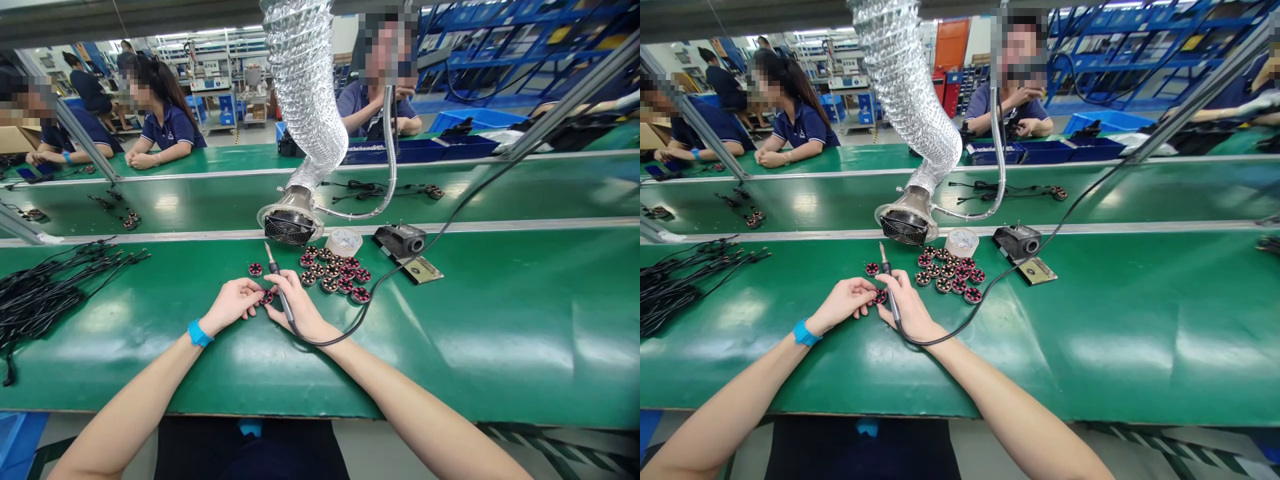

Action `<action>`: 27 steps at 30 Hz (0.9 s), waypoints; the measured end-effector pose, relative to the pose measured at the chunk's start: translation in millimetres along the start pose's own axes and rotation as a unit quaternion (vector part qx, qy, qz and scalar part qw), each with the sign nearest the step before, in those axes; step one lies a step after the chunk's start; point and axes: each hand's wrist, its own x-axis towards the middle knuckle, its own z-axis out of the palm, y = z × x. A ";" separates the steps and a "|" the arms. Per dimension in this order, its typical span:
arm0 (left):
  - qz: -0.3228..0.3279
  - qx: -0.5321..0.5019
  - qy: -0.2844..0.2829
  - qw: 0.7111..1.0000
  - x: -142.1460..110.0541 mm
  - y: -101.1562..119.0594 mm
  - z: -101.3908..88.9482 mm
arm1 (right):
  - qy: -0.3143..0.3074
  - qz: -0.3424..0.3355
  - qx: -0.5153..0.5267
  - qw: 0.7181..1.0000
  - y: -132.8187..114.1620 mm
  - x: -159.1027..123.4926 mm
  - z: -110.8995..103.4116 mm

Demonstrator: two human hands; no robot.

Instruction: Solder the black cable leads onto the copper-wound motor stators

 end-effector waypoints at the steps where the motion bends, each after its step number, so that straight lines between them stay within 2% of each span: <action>1: -0.009 -0.021 0.000 1.000 0.1 0.2 -0.2 | 0.000 0.001 0.000 1.000 -0.1 0.0 0.0; 5: -0.034 -0.054 -0.011 0.998 -0.3 2.1 -1.8 | -0.003 0.000 0.016 1.000 1.1 -0.6 1.6; 11: -0.040 0.027 -0.049 0.998 -4.9 6.2 -4.2 | 0.003 0.003 0.038 0.999 4.5 -1.1 2.8; 14: -0.040 -0.013 -0.065 0.997 -5.4 8.0 -4.9 | -0.008 0.003 0.053 0.999 3.9 -0.9 1.8; 16: -0.028 -0.065 -0.058 0.996 -4.1 8.6 -6.5 | -0.011 0.004 0.061 0.998 3.2 -0.9 1.1; 18: 0.002 -0.091 -0.009 0.996 -1.8 7.9 -9.3 | -0.010 0.005 0.062 0.998 2.6 -0.9 0.6; 20: 0.035 -0.068 0.052 0.996 0.8 5.9 -12.3 | -0.009 0.005 0.067 0.998 2.1 -0.9 0.1; 22: 0.056 -0.012 0.073 0.996 2.8 3.4 -14.5 | -0.011 0.004 0.074 0.997 1.7 -0.8 -0.3; 27: 0.075 0.074 0.004 0.994 1.4 3.5 -13.5 | -0.011 0.005 0.086 0.996 1.5 -0.7 -1.0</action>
